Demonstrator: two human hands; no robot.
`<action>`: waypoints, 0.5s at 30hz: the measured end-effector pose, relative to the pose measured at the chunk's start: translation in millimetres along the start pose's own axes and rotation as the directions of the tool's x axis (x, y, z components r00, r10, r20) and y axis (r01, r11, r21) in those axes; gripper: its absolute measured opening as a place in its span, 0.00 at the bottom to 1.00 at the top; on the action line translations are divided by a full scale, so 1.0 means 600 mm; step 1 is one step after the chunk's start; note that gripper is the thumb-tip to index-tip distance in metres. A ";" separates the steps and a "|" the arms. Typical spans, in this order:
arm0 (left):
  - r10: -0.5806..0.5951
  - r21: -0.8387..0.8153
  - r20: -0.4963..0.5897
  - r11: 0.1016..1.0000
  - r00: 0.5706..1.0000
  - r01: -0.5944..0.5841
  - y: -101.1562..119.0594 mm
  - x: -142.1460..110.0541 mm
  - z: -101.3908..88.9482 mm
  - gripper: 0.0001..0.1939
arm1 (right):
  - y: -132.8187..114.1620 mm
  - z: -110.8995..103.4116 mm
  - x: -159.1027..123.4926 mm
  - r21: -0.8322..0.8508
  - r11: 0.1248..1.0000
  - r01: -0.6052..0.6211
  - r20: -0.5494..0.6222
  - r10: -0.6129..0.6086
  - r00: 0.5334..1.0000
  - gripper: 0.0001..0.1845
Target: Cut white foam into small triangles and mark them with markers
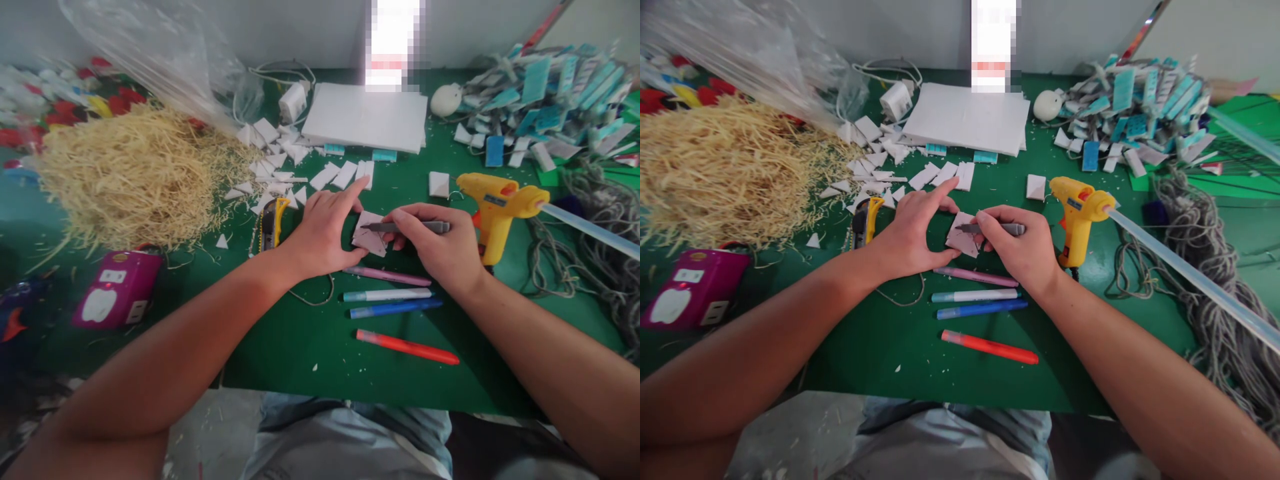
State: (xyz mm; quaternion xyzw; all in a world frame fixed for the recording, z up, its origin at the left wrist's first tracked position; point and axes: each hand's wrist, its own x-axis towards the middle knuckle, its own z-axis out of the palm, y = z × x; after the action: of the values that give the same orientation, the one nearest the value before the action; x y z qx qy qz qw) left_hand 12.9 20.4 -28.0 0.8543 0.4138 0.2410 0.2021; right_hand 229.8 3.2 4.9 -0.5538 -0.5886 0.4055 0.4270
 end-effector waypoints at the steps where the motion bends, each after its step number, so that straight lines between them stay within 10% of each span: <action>1: -0.004 0.001 0.001 1.000 1.000 0.004 0.000 0.000 0.000 0.52 | -0.001 0.001 0.000 -0.002 1.000 -0.003 -0.006 0.003 1.000 0.08; 15: -0.007 0.002 0.022 1.000 1.000 0.007 -0.002 0.000 0.000 0.50 | 0.002 0.001 0.007 0.068 0.995 -0.075 -0.134 0.084 0.987 0.10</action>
State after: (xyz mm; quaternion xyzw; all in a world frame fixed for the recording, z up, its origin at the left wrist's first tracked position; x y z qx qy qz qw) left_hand 11.9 21.1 -28.5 0.8556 0.4146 0.2308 0.2068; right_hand 229.5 7.2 3.7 -0.5896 -0.5225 0.4016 0.4670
